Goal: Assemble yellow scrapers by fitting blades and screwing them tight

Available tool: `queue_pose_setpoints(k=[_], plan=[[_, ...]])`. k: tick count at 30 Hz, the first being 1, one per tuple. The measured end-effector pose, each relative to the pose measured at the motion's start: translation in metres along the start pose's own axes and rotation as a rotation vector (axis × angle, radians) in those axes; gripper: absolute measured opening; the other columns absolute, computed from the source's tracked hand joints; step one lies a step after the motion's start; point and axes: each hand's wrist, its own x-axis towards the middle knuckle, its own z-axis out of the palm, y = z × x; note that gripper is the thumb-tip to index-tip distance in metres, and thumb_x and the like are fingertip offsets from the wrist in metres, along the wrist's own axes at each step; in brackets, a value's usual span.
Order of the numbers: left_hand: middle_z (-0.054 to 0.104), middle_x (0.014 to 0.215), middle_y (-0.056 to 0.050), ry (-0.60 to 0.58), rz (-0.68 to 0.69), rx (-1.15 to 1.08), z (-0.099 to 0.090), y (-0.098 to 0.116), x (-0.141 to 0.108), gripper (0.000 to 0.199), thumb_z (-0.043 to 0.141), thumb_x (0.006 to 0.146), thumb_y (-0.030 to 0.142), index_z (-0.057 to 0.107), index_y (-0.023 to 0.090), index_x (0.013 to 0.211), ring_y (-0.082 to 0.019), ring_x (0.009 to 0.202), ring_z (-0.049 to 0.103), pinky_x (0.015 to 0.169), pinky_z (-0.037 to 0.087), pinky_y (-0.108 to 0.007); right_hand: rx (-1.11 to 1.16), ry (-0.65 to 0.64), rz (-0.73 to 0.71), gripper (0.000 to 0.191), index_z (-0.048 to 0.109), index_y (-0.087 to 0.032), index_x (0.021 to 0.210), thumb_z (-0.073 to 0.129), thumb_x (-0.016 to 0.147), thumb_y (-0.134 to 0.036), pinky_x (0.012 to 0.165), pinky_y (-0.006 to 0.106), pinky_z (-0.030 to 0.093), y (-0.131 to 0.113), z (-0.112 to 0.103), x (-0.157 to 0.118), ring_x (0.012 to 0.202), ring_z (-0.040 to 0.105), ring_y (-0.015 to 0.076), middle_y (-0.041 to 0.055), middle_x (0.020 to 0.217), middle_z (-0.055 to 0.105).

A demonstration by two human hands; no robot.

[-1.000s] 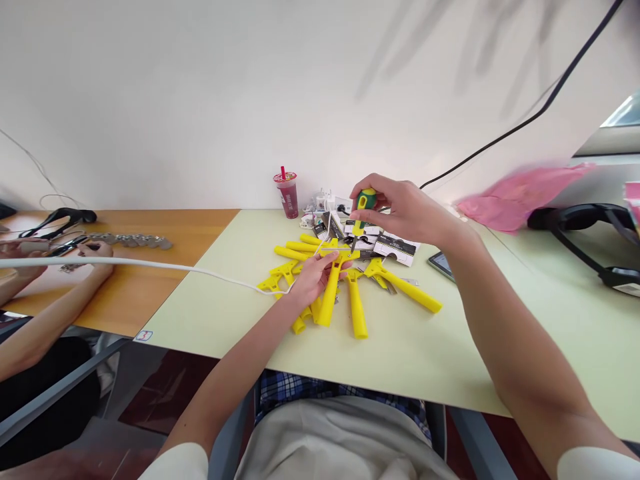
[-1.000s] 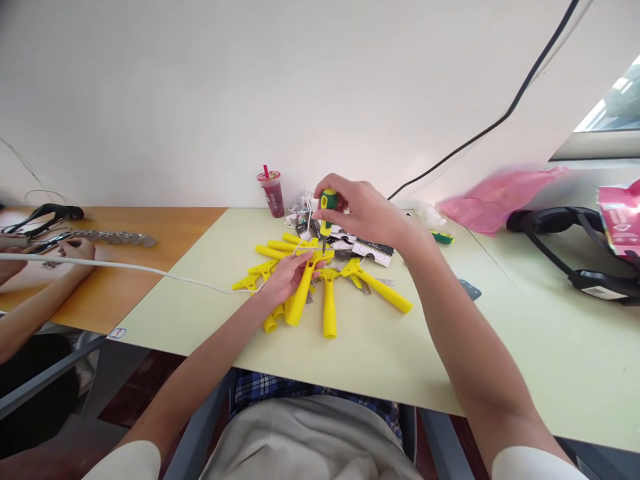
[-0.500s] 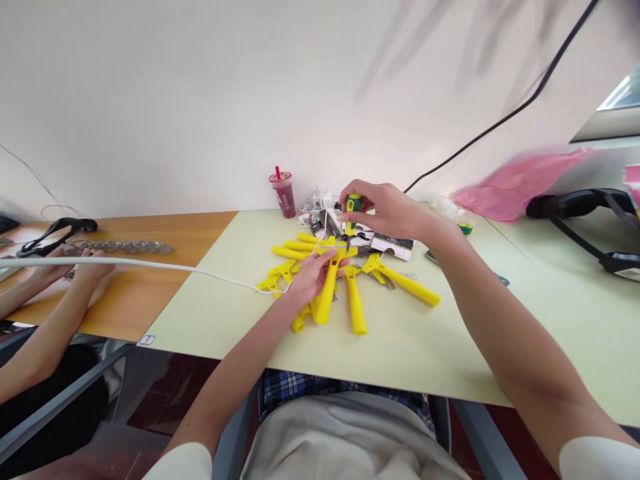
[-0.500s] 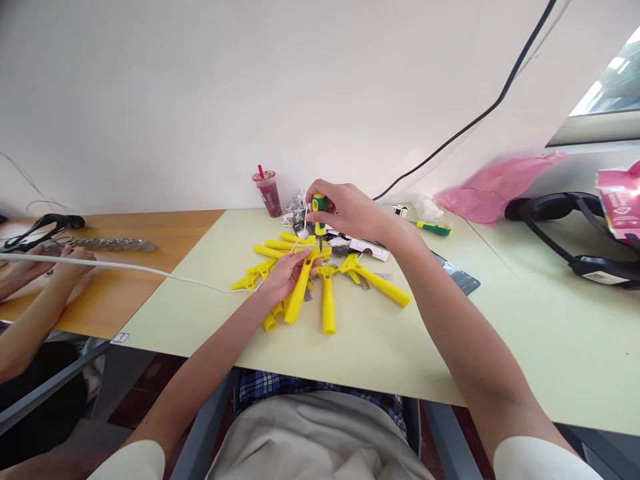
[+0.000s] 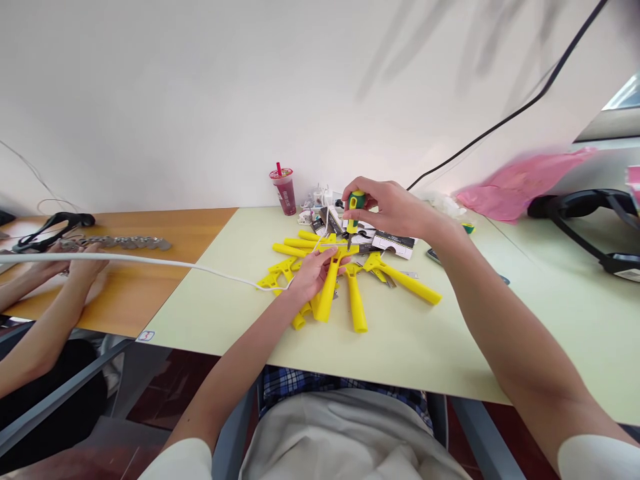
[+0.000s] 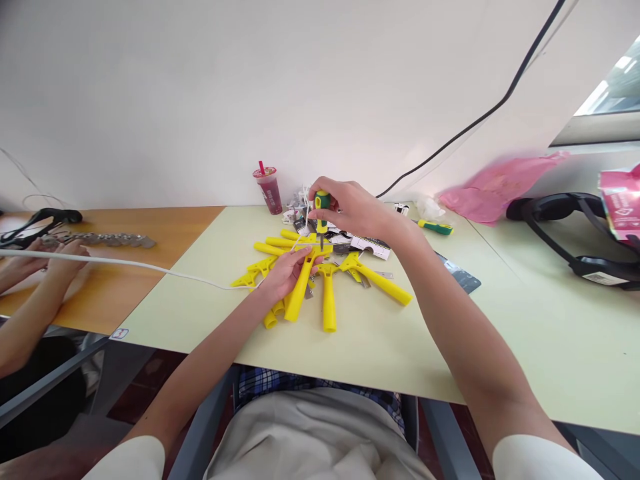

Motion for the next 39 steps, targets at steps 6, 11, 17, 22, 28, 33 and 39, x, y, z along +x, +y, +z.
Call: queue_pose_setpoints(k=[6, 11, 17, 22, 28, 33, 39], plan=[[0.085, 0.097, -0.011, 0.006, -0.006, 0.015, -0.002, -0.002, 0.002, 0.011, 0.087, 0.100, 0.016, 0.076, 0.014, 0.101, -0.023, 0.091, 0.086, 0.076, 0.069, -0.027, -0.051, -0.046, -0.077, 0.046, 0.075, -0.026, 0.138, 0.063, 0.107, -0.059, 0.094, 0.047, 0.057, -0.004, 0.003, -0.002, 0.098, 0.074, 0.0303, 0.0136, 0.132, 0.080], [0.086, 0.100, -0.013, 0.010, -0.012, 0.007, -0.003, -0.002, 0.002, 0.011, 0.088, 0.100, 0.017, 0.077, 0.014, 0.102, -0.023, 0.093, 0.087, 0.079, 0.070, -0.027, -0.015, -0.149, -0.065, 0.056, 0.064, -0.028, 0.160, 0.061, 0.107, -0.046, 0.104, 0.051, 0.059, -0.014, 0.000, -0.008, 0.111, 0.077, 0.0334, 0.0142, 0.152, 0.074], [0.087, 0.104, -0.014, 0.018, -0.010, 0.007, -0.003, -0.003, 0.002, 0.012, 0.089, 0.099, 0.017, 0.078, 0.014, 0.104, -0.025, 0.098, 0.087, 0.082, 0.072, -0.029, -0.070, -0.058, -0.087, 0.037, 0.074, -0.027, 0.128, 0.065, 0.108, -0.056, 0.091, 0.044, 0.056, -0.011, 0.002, -0.008, 0.094, 0.071, 0.0291, 0.0122, 0.126, 0.078], [0.086, 0.102, -0.012, 0.023, -0.003, 0.003, -0.003, -0.006, 0.004, 0.015, 0.090, 0.096, 0.014, 0.076, 0.015, 0.101, -0.024, 0.092, 0.087, 0.074, 0.071, -0.026, -0.031, -0.127, -0.107, 0.031, 0.065, -0.025, 0.135, 0.056, 0.110, -0.042, 0.091, 0.045, 0.056, -0.009, 0.006, -0.008, 0.099, 0.069, 0.0293, 0.0154, 0.139, 0.074], [0.087, 0.118, -0.016, 0.056, 0.025, 0.041, -0.003, -0.003, 0.004, 0.017, 0.091, 0.096, 0.017, 0.077, 0.015, 0.105, -0.025, 0.097, 0.088, 0.072, 0.071, -0.027, 0.005, -0.115, -0.122, 0.031, 0.070, -0.029, 0.129, 0.067, 0.107, -0.050, 0.089, 0.040, 0.053, -0.022, 0.007, -0.010, 0.097, 0.073, 0.0273, 0.0068, 0.120, 0.081], [0.087, 0.114, -0.013, 0.043, 0.042, 0.065, -0.002, -0.003, 0.002, 0.020, 0.093, 0.094, 0.017, 0.076, 0.017, 0.105, -0.025, 0.096, 0.087, 0.069, 0.070, -0.026, -0.051, -0.095, -0.161, 0.033, 0.066, -0.026, 0.133, 0.057, 0.112, -0.049, 0.088, 0.039, 0.052, -0.023, 0.016, -0.009, 0.099, 0.070, 0.0272, 0.0119, 0.127, 0.078], [0.086, 0.108, -0.012, 0.061, 0.048, 0.065, 0.001, -0.005, 0.001, 0.018, 0.091, 0.095, 0.016, 0.075, 0.017, 0.102, -0.022, 0.091, 0.086, 0.064, 0.068, -0.023, -0.006, -0.124, -0.134, 0.033, 0.060, -0.027, 0.136, 0.063, 0.107, -0.043, 0.091, 0.039, 0.053, -0.024, 0.019, -0.008, 0.101, 0.071, 0.0275, 0.0108, 0.132, 0.078]])
